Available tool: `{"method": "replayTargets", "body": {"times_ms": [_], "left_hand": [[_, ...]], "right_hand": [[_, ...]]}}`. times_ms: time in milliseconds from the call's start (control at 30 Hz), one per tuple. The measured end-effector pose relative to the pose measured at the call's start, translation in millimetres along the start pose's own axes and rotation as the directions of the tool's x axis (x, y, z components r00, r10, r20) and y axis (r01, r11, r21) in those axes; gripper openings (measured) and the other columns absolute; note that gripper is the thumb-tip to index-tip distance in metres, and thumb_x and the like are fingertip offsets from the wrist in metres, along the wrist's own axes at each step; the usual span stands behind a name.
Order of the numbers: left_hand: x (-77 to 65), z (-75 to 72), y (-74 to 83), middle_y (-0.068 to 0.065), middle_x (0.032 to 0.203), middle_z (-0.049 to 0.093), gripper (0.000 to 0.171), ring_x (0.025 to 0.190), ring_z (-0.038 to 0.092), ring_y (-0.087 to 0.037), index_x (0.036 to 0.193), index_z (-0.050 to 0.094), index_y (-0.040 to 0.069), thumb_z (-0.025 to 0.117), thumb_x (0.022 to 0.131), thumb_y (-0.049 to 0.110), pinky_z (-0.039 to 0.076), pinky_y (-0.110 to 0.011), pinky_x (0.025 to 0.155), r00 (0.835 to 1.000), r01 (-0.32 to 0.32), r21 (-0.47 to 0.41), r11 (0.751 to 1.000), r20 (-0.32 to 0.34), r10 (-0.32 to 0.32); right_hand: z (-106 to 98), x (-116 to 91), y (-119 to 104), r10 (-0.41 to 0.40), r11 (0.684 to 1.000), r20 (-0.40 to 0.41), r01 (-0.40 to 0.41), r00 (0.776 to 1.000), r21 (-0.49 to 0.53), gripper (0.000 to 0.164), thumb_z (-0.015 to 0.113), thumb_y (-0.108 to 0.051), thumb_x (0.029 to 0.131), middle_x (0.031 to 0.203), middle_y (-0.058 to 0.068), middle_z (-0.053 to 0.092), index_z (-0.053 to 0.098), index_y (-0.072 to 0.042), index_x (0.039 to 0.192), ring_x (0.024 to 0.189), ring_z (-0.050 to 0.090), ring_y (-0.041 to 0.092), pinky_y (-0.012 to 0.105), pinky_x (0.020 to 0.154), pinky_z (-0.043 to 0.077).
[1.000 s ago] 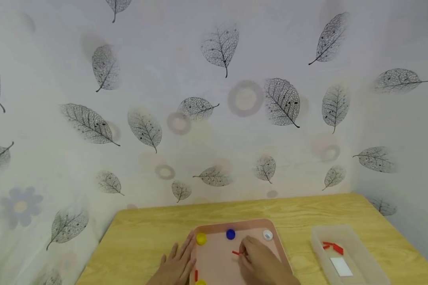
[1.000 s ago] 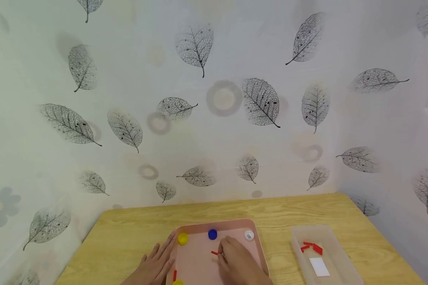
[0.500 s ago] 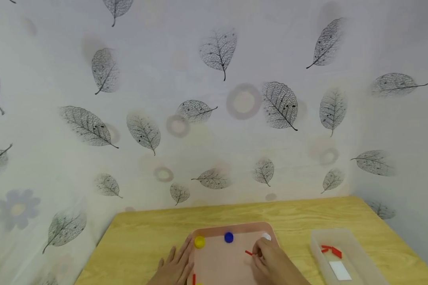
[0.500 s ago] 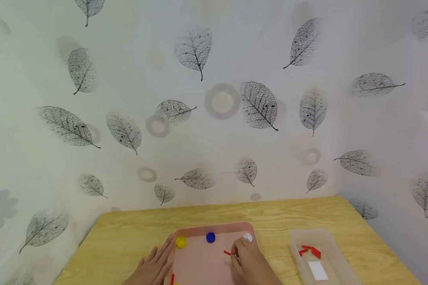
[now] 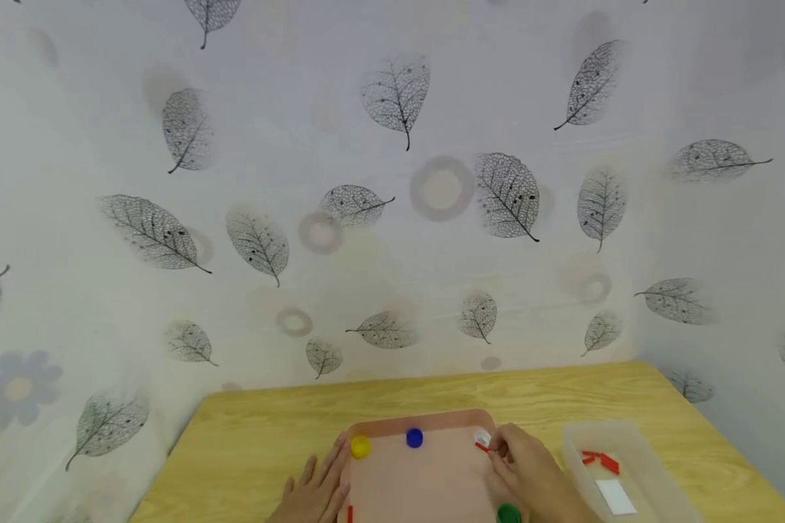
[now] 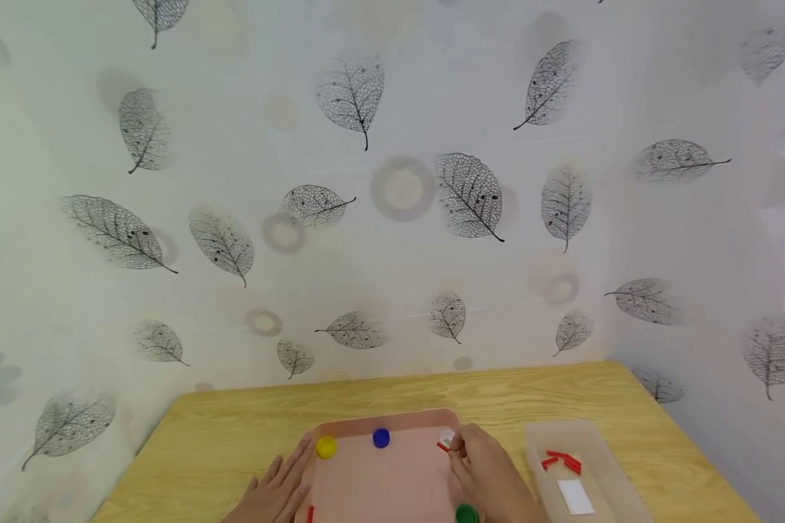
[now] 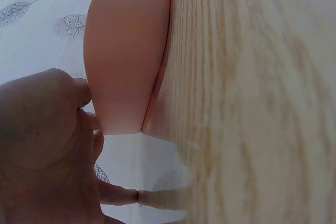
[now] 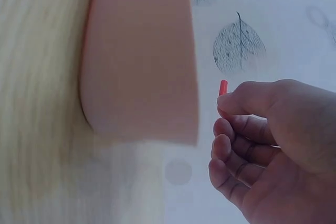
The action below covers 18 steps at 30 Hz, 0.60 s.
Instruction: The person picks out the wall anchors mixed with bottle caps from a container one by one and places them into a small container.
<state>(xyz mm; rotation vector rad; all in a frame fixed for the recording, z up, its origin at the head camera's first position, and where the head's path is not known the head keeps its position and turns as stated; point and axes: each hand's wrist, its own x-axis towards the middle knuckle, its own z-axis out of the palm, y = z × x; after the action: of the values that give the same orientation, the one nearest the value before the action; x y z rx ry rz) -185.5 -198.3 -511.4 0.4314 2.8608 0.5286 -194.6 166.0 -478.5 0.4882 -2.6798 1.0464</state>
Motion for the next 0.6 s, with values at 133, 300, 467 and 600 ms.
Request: {"method": "replayTargets", "body": {"times_ms": [133,300,467,600], "left_hand": [[2.1,-1.4,2.3,0.001,0.159,0.009,0.065,0.135,0.019,-0.050,0.153,0.011,0.025,0.014,0.098,0.060,0.014,-0.080,0.089,1.000,-0.004,0.003,1.000,0.003,0.004],[0.9,-3.8,3.2,0.003,0.159,0.008,0.066,0.135,0.019,-0.051,0.153,0.011,0.025,0.015,0.098,0.060,0.015,-0.080,0.089,1.000,-0.008,0.012,1.000,-0.005,0.008],[1.4,-3.7,2.9,0.001,0.159,0.011,0.065,0.134,0.019,-0.052,0.153,0.012,0.025,0.017,0.098,0.059,0.012,-0.081,0.089,1.000,0.005,-0.033,0.999,0.009,-0.004],[1.7,-2.8,3.1,0.000,0.158,0.012,0.064,0.134,0.020,-0.053,0.153,0.013,0.025,0.018,0.099,0.058,0.012,-0.081,0.089,1.000,0.012,-0.042,0.999,0.004,-0.012]], "right_hand": [[-17,-1,3,0.164,0.986,0.030,-0.165,0.986,0.014,0.005,0.063,-0.013,0.091,0.079,-0.010,0.053,0.060,-0.015,0.088,0.071,0.048,0.005,0.023,0.064,0.046],[-33,1,11,0.153,0.988,-0.051,-0.154,0.987,-0.031,0.011,0.065,-0.005,0.086,0.076,-0.011,0.055,0.061,-0.014,0.085,0.069,0.048,0.005,0.023,0.062,0.046],[-43,-2,22,0.118,0.990,-0.114,-0.127,0.986,-0.068,0.017,0.067,-0.002,0.083,0.074,-0.012,0.054,0.059,-0.016,0.082,0.067,0.048,0.002,0.022,0.059,0.046],[-50,-4,30,0.117,0.986,-0.145,-0.133,0.983,-0.103,0.014,0.069,-0.003,0.083,0.073,-0.011,0.054,0.061,-0.015,0.082,0.065,0.048,0.002,0.023,0.058,0.046]]}}
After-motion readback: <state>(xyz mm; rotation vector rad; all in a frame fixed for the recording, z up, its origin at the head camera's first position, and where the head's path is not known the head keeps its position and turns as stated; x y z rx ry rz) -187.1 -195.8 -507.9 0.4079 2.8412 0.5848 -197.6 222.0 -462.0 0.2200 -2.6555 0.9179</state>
